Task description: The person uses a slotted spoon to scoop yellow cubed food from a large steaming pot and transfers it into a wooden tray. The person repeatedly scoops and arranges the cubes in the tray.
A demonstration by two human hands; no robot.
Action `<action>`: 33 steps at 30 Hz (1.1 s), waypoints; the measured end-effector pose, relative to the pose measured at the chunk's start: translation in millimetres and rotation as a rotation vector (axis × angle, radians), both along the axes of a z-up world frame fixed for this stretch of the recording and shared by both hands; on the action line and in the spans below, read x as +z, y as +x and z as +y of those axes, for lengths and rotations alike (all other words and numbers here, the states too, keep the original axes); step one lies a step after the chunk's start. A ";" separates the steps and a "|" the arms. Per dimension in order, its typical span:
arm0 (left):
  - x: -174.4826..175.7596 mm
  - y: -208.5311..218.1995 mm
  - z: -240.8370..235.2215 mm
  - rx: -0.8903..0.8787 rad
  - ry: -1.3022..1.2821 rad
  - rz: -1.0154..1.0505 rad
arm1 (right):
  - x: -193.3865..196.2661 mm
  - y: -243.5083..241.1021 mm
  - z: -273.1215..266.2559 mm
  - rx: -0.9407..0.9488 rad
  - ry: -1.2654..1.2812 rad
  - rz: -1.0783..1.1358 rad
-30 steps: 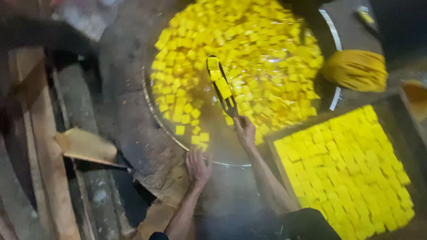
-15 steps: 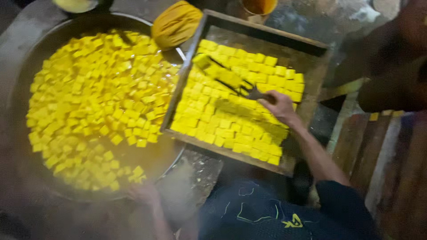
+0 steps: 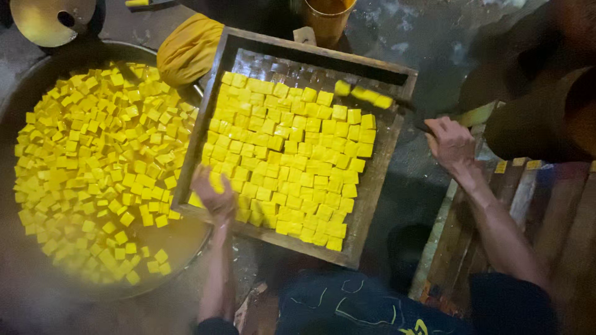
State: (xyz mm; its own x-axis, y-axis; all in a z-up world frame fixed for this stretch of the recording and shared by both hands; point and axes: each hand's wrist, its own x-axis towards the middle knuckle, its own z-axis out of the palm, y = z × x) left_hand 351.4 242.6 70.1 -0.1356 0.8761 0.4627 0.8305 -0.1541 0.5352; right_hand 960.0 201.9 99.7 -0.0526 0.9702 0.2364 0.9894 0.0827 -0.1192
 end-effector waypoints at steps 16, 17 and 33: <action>-62.5 341.4 161.5 -0.686 0.009 0.078 | -84.6 -5.0 -145.0 -0.475 0.127 1.040; -70.0 345.6 166.1 -0.686 0.071 0.116 | -96.0 -3.8 -167.5 -0.523 0.124 1.175; -117.2 415.8 118.3 -0.771 -0.039 0.207 | -82.7 -50.3 -202.3 -0.815 0.105 1.341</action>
